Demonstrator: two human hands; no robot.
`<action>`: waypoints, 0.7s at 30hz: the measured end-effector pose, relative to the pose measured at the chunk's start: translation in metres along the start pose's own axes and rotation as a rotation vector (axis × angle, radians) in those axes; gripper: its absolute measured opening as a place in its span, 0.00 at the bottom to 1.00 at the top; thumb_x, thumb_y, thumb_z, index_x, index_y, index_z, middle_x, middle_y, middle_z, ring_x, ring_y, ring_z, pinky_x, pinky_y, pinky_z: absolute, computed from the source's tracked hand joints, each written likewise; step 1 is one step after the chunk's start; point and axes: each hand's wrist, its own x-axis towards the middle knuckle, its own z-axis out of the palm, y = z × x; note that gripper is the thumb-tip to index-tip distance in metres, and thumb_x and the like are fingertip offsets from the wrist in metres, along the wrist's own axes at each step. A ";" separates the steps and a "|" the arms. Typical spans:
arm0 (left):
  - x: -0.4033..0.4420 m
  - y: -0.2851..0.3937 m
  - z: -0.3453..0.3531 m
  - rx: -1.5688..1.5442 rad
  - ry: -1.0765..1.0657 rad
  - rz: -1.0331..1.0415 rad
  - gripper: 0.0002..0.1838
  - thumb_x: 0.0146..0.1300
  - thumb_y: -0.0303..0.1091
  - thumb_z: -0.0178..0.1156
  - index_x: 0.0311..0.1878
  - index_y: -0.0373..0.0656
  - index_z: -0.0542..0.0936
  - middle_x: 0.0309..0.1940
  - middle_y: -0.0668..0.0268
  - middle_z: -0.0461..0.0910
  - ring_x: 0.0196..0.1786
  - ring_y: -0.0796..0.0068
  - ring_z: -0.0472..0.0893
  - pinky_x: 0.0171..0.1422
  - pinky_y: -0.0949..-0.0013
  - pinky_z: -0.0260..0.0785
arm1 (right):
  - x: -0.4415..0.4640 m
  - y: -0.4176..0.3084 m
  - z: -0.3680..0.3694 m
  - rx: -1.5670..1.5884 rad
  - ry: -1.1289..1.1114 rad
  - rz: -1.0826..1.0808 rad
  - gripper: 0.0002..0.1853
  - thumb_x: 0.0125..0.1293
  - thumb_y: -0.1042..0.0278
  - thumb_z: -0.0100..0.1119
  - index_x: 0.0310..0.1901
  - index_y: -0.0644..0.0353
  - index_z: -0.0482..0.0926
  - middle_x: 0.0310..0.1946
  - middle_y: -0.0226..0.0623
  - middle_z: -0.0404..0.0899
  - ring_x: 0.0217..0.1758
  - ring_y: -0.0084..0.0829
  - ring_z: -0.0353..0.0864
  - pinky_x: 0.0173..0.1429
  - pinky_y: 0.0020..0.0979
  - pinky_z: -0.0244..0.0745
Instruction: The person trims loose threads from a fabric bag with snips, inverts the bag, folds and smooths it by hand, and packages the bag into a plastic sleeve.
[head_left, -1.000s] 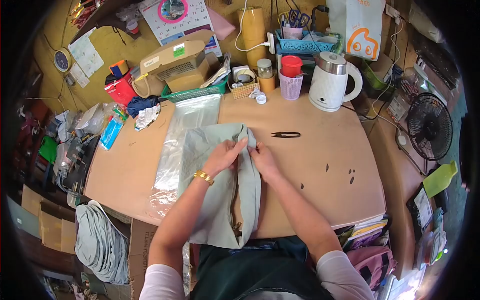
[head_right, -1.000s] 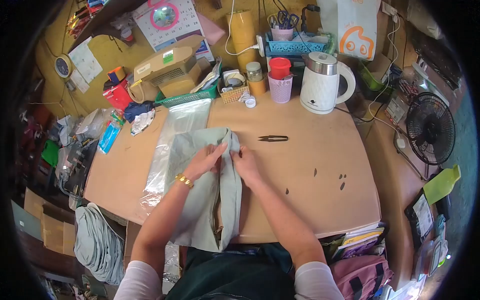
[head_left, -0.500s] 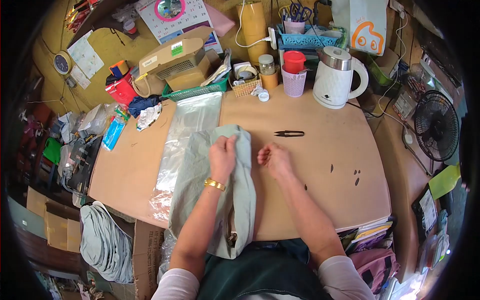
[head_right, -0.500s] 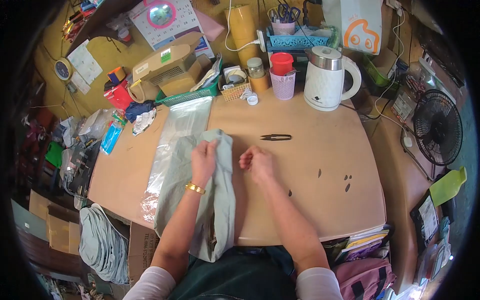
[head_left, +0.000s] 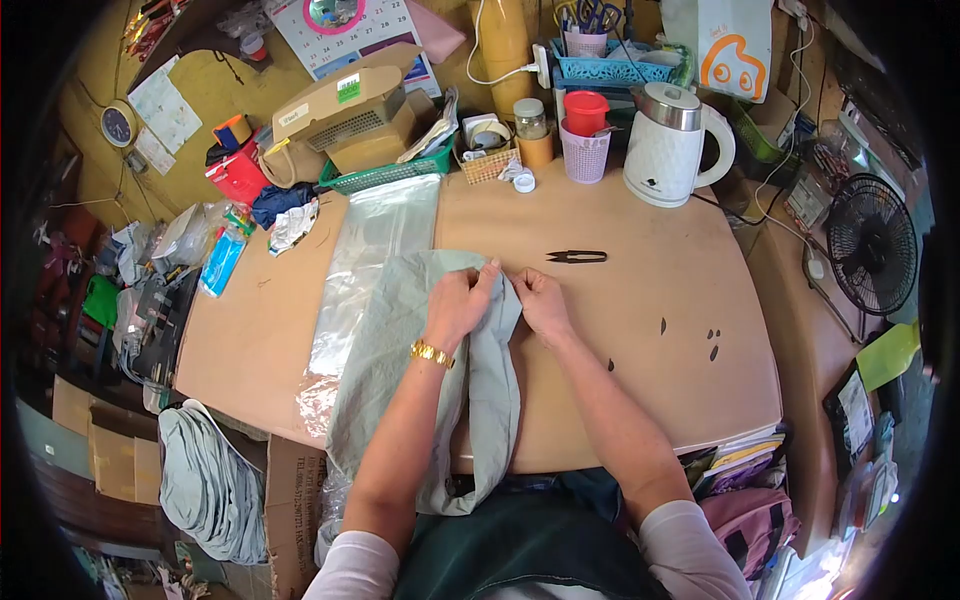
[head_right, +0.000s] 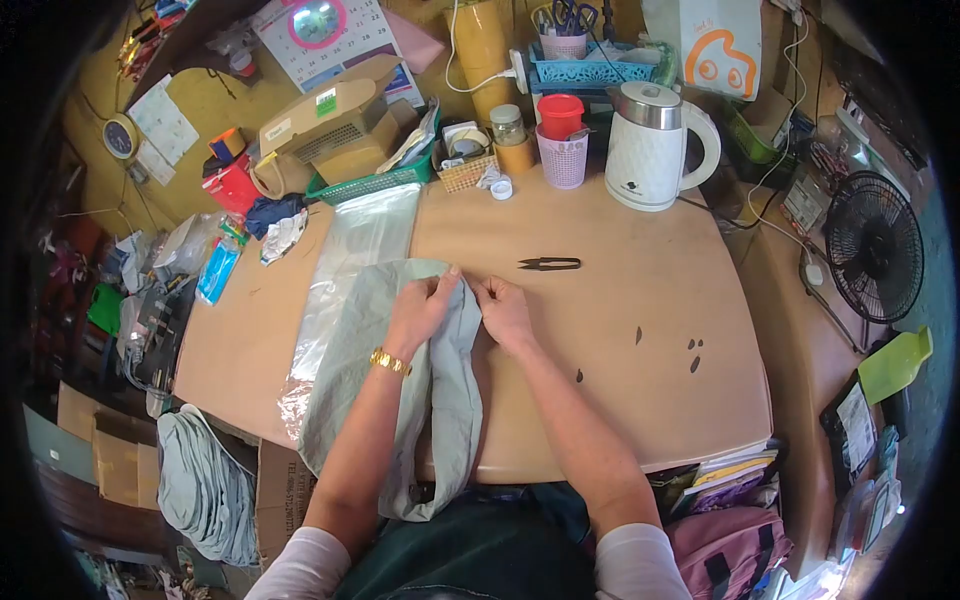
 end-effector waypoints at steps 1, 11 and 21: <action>0.004 -0.002 0.001 0.138 0.018 0.047 0.29 0.69 0.55 0.54 0.28 0.33 0.80 0.23 0.46 0.79 0.29 0.47 0.79 0.39 0.51 0.69 | -0.001 -0.002 -0.001 -0.004 -0.004 0.000 0.17 0.72 0.63 0.59 0.28 0.66 0.79 0.20 0.28 0.76 0.25 0.20 0.67 0.31 0.29 0.66; 0.007 -0.013 0.017 -0.134 0.053 -0.016 0.23 0.72 0.43 0.56 0.24 0.36 0.76 0.16 0.66 0.73 0.20 0.74 0.71 0.28 0.64 0.61 | 0.007 0.010 -0.011 0.339 0.105 0.234 0.10 0.71 0.63 0.61 0.34 0.60 0.78 0.32 0.26 0.77 0.32 0.19 0.69 0.40 0.27 0.70; 0.010 0.002 0.003 -0.282 -0.026 -0.014 0.19 0.66 0.38 0.62 0.21 0.36 0.75 0.16 0.65 0.73 0.21 0.75 0.71 0.30 0.65 0.65 | -0.009 -0.031 -0.016 0.470 -0.178 0.460 0.26 0.66 0.54 0.68 0.55 0.69 0.77 0.48 0.40 0.83 0.48 0.32 0.83 0.55 0.34 0.79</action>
